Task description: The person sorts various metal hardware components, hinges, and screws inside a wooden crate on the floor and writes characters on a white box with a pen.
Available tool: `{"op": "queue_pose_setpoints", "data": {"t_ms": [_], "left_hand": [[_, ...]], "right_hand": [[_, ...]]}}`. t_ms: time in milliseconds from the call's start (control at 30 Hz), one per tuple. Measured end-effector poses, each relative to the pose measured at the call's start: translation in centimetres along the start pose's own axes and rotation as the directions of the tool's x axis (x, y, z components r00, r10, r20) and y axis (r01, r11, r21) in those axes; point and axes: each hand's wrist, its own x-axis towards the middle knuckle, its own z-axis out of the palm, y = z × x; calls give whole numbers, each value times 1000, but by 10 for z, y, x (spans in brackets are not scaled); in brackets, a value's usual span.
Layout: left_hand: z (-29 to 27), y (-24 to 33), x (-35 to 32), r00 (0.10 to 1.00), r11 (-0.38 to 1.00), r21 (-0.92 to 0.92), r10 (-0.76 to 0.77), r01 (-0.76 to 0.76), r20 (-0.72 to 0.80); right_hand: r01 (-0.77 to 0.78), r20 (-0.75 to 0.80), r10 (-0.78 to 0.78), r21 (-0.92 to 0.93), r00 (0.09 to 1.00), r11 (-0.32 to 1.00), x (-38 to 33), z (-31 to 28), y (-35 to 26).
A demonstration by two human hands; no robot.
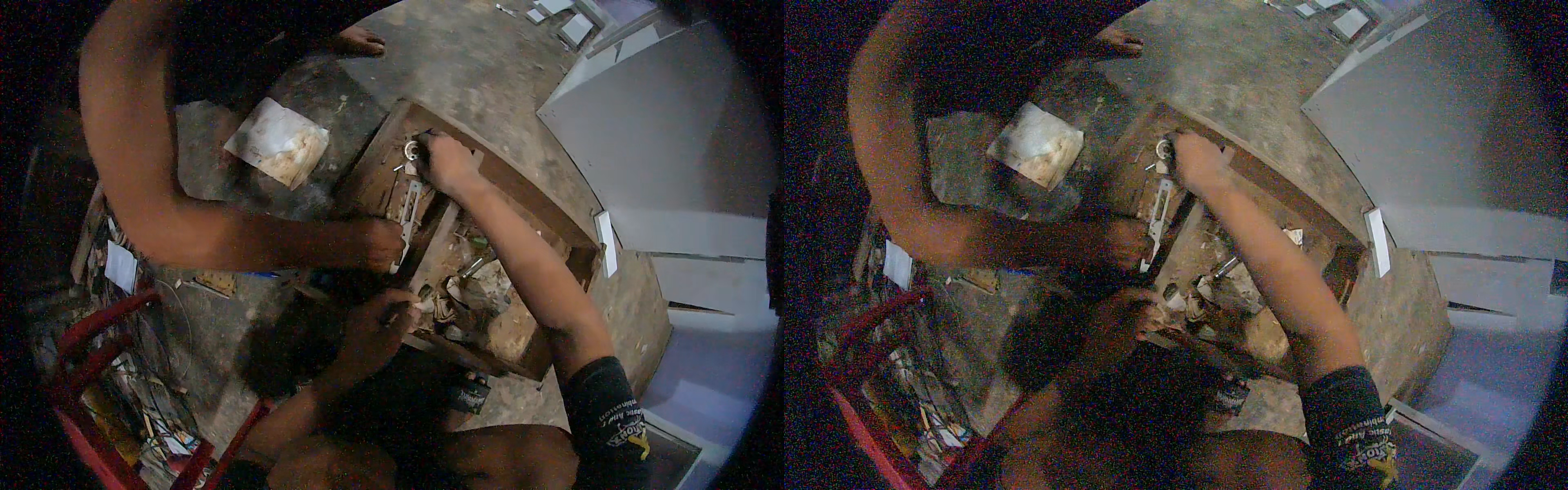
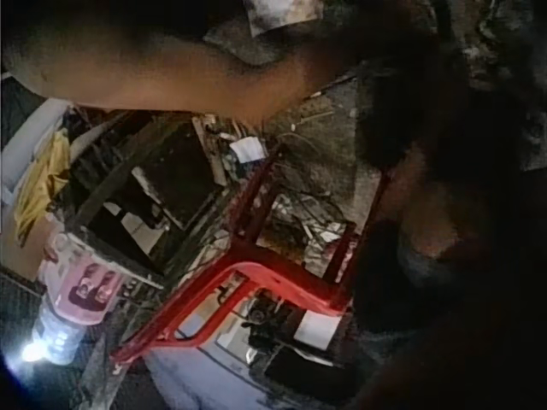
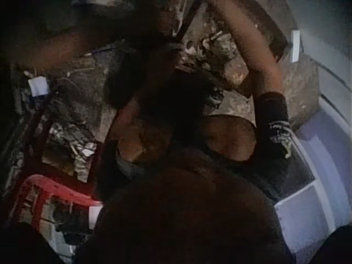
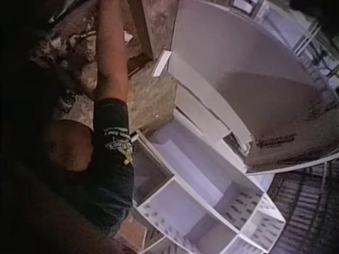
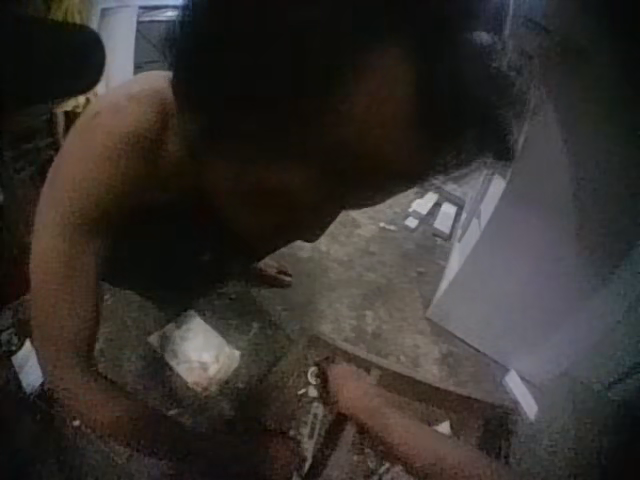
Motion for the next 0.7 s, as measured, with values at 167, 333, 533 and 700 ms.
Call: {"op": "queue_pose_setpoints", "data": {"t_ms": [167,333,533,700], "left_hand": [[2,-2,0,998,988,140,63,-63,8],[2,-2,-2,987,983,88,161,-161,7],[3,-11,-6,996,992,90,93,-92,-1],[5,-17,-4,997,992,101,81,-81,9]], "right_hand": [[18,-72,-22,-54,997,998,-14,-12,-10],[-6,65,13,-113,998,994,-4,-2,-1],[-20,51,25,-98,998,995,-11,-5,-6],[78,-71,-73,71,995,994,-15,-7,-3]]}}
